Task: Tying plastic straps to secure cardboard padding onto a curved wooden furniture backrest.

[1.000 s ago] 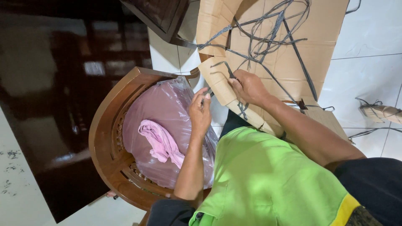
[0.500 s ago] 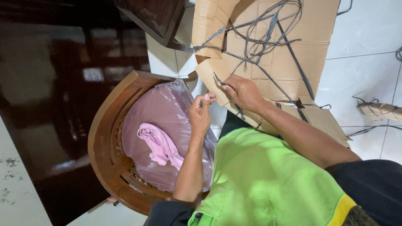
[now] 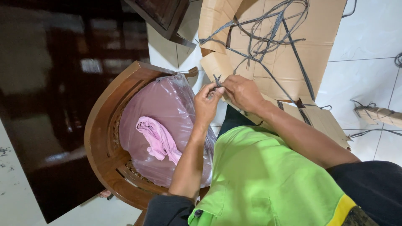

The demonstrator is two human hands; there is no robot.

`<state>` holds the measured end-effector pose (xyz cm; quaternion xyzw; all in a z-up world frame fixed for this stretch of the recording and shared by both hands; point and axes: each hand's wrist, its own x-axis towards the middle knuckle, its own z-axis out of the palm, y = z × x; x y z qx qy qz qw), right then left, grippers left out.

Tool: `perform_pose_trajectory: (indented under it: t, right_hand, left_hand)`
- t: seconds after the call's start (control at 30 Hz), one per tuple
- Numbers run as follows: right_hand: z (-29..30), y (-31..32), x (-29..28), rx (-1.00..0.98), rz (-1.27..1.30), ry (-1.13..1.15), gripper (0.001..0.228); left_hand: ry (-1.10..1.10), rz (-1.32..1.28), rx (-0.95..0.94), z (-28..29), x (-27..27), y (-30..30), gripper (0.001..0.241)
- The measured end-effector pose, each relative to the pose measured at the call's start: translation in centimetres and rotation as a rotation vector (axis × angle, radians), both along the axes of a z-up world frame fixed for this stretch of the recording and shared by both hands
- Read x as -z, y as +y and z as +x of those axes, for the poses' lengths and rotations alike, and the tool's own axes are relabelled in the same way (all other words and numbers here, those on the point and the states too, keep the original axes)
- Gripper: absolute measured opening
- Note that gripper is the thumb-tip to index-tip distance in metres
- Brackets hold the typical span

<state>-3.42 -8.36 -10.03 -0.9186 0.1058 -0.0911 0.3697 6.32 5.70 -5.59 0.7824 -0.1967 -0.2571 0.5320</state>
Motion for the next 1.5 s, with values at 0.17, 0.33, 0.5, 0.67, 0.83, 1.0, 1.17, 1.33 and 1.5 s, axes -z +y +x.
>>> perform_pose_trajectory:
  t: [0.17, 0.33, 0.5, 0.67, 0.83, 1.0, 1.17, 1.33, 1.5]
  right_hand:
    - [0.0, 0.1, 0.4, -0.019, 0.042, 0.019, 0.01]
    - [1.2, -1.8, -4.2, 0.237, 0.692, 0.14, 0.031]
    - [3.2, -2.6, -4.6, 0.095, 0.663, 0.066, 0.017]
    - [2.3, -3.4, -2.1, 0.082, 0.461, 0.066, 0.016]
    - [0.7, -3.8, -1.6, 0.222, 0.454, 0.041, 0.013]
    - [-0.6, -3.7, 1.1, 0.286, 0.366, 0.109, 0.013]
    - [0.9, -1.8, -2.3, 0.024, -0.024, 0.104, 0.03]
    - [1.2, -0.6, 0.7, -0.037, -0.109, -0.045, 0.032]
    - [1.1, -0.3, 3.4, -0.049, -0.332, -0.17, 0.013]
  left_hand:
    - [-0.036, 0.03, -0.066, -0.3, 0.2, -0.4, 0.011]
    - [0.028, 0.044, -0.073, -0.1, 0.6, -0.6, 0.012]
    - [0.055, 0.055, -0.024, 0.2, -0.7, -1.3, 0.011]
    - [0.133, 0.023, -0.038, 0.8, 0.4, -1.3, 0.009]
    - [0.23, 0.009, -0.012, 1.5, 1.6, -1.1, 0.009]
    - [0.331, 0.002, -0.008, 2.0, 2.4, -0.7, 0.014]
    - [0.371, -0.023, -0.005, 2.2, 4.5, -0.3, 0.015]
    - [0.387, -0.006, -0.021, 2.4, 3.2, -0.6, 0.016]
    - [0.244, 0.128, 0.013, 2.3, 2.4, -0.9, 0.023]
